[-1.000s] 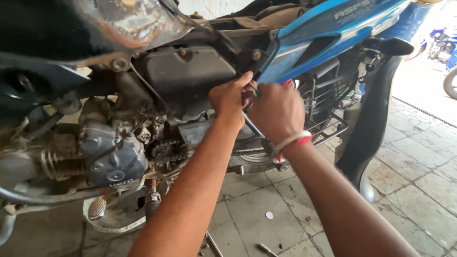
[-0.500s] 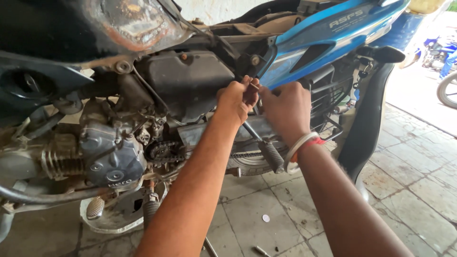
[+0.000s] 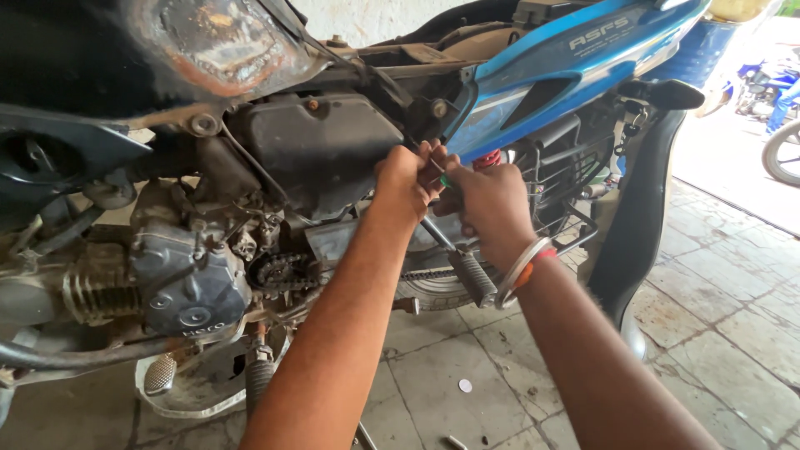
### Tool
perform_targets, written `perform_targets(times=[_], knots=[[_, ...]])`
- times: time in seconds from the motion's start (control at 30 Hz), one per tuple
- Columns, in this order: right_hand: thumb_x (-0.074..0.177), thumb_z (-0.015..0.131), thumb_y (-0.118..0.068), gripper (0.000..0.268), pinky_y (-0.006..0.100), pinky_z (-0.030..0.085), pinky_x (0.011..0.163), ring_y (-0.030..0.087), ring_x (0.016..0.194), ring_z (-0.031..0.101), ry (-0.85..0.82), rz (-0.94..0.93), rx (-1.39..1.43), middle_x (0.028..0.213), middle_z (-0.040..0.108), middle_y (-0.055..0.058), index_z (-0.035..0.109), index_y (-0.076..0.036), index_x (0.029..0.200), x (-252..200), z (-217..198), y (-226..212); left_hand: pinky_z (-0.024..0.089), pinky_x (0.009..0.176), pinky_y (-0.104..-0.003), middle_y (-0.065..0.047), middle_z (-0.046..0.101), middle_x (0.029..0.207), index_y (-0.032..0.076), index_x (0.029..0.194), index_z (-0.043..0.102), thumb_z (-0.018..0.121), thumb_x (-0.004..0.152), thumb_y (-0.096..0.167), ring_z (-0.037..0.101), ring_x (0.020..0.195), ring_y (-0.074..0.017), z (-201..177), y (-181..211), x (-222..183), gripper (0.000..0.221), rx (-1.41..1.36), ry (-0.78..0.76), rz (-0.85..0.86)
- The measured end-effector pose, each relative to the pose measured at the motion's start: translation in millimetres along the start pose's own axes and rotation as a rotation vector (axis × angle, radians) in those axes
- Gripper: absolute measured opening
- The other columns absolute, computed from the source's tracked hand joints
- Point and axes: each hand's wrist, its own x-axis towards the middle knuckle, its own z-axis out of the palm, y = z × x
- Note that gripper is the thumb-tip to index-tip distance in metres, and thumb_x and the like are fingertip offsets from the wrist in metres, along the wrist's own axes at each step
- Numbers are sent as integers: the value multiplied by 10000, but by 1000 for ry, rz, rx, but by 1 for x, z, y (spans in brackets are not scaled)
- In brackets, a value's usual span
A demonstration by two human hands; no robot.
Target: Disassembling and repairing the side panels and engine components of a motorcycle using hand tools.
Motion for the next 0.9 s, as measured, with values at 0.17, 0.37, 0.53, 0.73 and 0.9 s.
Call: perform_targets(times=[0.17,0.37,0.53,0.73,0.9], knots=[[868,756,-263,217,450,522,617,362,649,677,366,-745,-520,739,709,185,785,-53,912,2,6,15,530,579,-329,-129,731,817,12,888,712,800,865,97,700,654,-224,-3,6,-17,124,59,-28,37],[883,752,-350,360,428,532,618,345,646,713,249,-481,-474,749,746,209,778,6,926,-24,-2,-21,544,587,-375,-119,723,786,-8,856,703,771,865,69,703,680,-239,-7,-1,15,104,56,25,94],[895,727,-337,331,424,499,606,321,673,734,51,-141,-91,775,756,201,783,-11,889,-7,1,3,578,634,-378,-103,728,800,22,862,698,610,935,80,715,701,-250,-4,0,-4,128,84,-2,39],[848,719,-259,252,487,539,663,400,705,699,286,-686,-604,760,722,228,770,-25,927,-15,7,0,454,561,-314,-35,678,772,93,787,651,675,890,261,559,579,-168,-3,3,-47,199,189,-12,75],[904,755,-434,482,513,548,711,440,741,688,283,-505,-645,732,688,268,717,21,749,3,10,8,340,471,-342,-34,579,675,60,705,664,720,826,271,489,542,-156,-10,-6,-106,250,266,288,345]])
